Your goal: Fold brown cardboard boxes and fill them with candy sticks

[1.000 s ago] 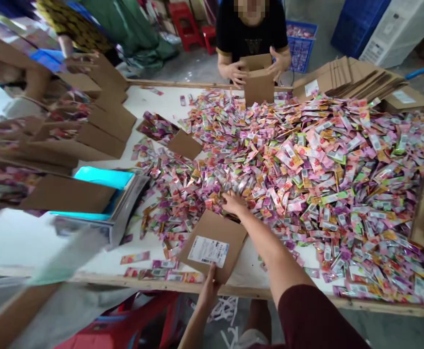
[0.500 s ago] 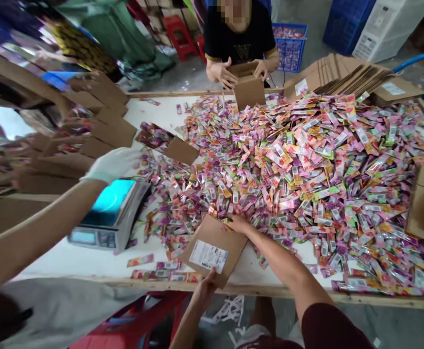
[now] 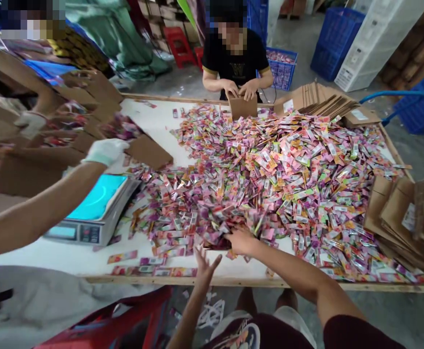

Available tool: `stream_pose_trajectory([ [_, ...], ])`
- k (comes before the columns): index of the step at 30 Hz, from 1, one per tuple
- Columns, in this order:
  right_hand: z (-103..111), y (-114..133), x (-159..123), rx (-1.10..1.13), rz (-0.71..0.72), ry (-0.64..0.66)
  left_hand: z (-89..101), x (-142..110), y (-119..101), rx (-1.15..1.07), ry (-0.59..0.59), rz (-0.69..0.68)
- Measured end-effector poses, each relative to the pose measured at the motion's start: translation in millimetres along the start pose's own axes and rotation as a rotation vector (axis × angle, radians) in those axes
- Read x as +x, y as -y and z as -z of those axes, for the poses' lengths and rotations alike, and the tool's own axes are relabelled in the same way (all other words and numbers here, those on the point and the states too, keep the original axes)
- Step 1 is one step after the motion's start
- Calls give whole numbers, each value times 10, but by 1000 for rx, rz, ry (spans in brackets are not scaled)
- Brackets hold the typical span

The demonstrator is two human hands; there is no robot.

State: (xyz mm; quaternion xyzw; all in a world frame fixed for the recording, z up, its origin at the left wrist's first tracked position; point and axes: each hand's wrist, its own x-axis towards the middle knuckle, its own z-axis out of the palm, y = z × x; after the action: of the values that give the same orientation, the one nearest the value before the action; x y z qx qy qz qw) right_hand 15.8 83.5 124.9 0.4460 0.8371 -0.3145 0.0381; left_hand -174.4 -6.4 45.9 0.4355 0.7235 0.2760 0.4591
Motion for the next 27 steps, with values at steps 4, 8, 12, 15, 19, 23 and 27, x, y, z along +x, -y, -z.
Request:
stream_pose_trajectory([
  [4, -237, -6, 7, 115, 74, 121, 261, 75, -442, 127, -28, -422],
  [8, -85, 27, -333, 174, 165, 1, 273, 210, -787, 423, 255, -594],
  [12, 94, -156, -904, 244, 110, -358, -34, 253, -746, 530, 383, -548],
  [15, -111, -325, -1165, 267, -181, -701, -270, 279, -681, 400, 466, -479],
  [19, -598, -303, -965, 266, -268, -661, -237, 362, -745, 231, 517, -339],
  [23, -629, -169, -424, 149, -106, -491, 194, 355, -707, 335, 312, -309],
  [27, -394, -202, -87, 62, 112, -347, 419, 339, -503, 286, -129, -269],
])
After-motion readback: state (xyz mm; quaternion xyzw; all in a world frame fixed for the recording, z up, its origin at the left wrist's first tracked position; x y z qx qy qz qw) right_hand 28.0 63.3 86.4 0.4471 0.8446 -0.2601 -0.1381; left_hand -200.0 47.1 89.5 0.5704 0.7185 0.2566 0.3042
